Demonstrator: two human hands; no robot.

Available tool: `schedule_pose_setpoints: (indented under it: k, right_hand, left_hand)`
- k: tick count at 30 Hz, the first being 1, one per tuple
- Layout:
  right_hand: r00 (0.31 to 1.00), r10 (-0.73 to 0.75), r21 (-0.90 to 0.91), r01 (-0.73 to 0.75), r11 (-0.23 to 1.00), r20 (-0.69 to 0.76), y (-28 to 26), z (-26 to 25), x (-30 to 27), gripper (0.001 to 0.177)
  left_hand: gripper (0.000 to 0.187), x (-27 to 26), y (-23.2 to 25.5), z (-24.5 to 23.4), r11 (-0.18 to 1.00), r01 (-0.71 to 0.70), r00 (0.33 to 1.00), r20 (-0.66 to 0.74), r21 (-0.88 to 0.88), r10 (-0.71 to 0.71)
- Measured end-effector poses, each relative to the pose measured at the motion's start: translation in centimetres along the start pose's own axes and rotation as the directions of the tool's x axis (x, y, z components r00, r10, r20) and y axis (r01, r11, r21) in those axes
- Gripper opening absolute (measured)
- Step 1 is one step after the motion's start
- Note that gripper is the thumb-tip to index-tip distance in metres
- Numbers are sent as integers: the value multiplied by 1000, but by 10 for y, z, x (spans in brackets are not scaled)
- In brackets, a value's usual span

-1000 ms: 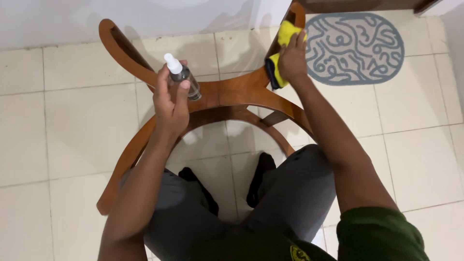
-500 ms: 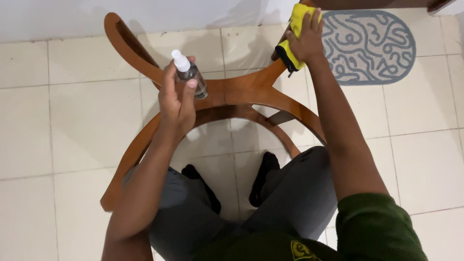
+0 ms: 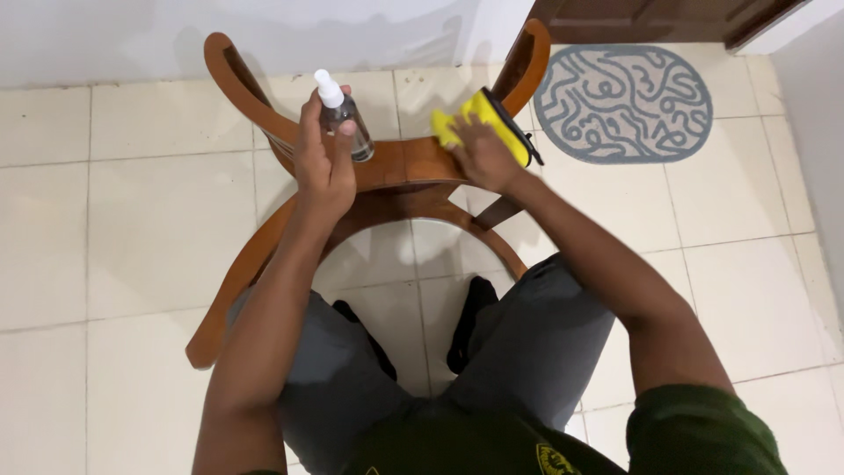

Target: The person cleans a wooden stool using a spray and a yellow cloth by hand, wiping the seat and then turning it over to wipe the legs and underside.

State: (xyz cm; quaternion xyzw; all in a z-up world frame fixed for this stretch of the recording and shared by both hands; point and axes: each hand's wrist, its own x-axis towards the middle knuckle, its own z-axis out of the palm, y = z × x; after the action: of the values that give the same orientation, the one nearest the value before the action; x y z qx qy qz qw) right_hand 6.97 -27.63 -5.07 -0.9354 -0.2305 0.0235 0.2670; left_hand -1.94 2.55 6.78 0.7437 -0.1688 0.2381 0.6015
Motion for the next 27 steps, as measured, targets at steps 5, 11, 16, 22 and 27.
schedule_pose_setpoints:
  k: [5, 11, 16, 22, 27]
  right_hand:
    - [991, -108, -148, 96, 984, -78, -46, 24, -5, 47]
    - [990, 51, -212, -79, 974, -134, -108, 49, -3, 49]
    - [987, 144, -134, -152, 979, -71, -154, 58, -10, 53]
    - [998, 28, -341, -45, 939, -56, -127, 52, 1, 65]
    - [994, -105, -295, 101, 950, 4, -102, 45, -1, 67]
  left_hand:
    - [47, 2, -1, -2, 1000, -29, 1000, -9, 13, 29]
    - [46, 2, -2, -4, 999, -40, 998, -43, -7, 40]
    - [43, -1, -4, -5, 998, -3, 999, -34, -57, 1]
    - [41, 0, -4, 0, 995, -94, 995, -26, -33, 93]
    - [41, -8, -7, 6, 994, 3, 1000, 13, 107, -4]
